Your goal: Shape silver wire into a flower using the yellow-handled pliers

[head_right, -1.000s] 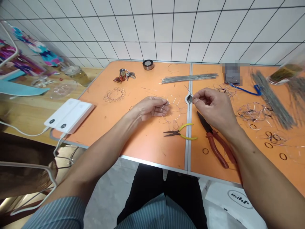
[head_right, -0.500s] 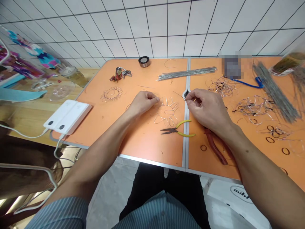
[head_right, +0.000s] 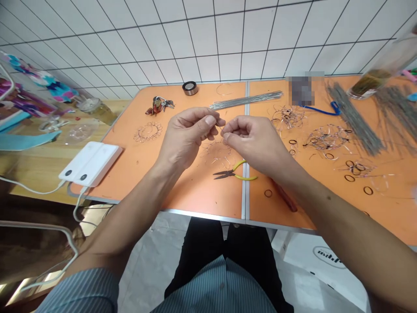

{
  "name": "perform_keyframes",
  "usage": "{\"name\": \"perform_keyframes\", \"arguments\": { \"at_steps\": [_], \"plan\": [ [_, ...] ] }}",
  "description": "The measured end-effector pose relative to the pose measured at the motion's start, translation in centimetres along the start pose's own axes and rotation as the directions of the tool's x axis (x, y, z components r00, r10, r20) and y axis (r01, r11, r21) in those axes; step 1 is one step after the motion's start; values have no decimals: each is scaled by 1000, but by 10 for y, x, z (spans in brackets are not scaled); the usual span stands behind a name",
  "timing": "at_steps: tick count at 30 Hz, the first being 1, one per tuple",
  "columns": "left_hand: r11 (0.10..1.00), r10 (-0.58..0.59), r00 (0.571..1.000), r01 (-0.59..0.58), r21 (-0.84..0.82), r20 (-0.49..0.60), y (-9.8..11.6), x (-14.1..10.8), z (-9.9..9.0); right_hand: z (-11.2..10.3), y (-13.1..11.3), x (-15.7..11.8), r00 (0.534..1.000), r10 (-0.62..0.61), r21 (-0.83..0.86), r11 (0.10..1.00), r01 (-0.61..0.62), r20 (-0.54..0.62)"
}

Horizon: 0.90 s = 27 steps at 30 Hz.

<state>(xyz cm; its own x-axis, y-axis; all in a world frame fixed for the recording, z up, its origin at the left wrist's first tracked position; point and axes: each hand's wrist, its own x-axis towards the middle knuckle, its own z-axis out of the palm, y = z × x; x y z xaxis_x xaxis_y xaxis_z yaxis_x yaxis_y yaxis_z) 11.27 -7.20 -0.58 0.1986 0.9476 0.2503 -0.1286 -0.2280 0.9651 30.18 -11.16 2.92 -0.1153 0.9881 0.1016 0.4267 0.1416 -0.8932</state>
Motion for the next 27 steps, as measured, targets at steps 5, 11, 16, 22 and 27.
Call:
{"name": "perform_keyframes", "arguments": {
  "at_steps": [5,11,16,22,27],
  "plan": [
    [996,-77,981,67,-62,-179,19,8,0,-30,13,-3,986,-149,-348,930,114,-76],
    [980,-116,955,64,-190,-273,18,17,-14,-91,71,-64,985,139,-727,665,-171,-103],
    [978,-164,955,124,-170,-249,13,19,-25,-101,95,-107,966,235,-754,615,-230,-103],
    [983,-176,937,155,-94,-301,4,28,-39,-73,75,-122,997,71,-721,689,-75,-36],
    [981,-191,937,190,-30,-294,-5,32,-40,-30,70,-90,948,-134,-719,624,308,289]
  ]
}}
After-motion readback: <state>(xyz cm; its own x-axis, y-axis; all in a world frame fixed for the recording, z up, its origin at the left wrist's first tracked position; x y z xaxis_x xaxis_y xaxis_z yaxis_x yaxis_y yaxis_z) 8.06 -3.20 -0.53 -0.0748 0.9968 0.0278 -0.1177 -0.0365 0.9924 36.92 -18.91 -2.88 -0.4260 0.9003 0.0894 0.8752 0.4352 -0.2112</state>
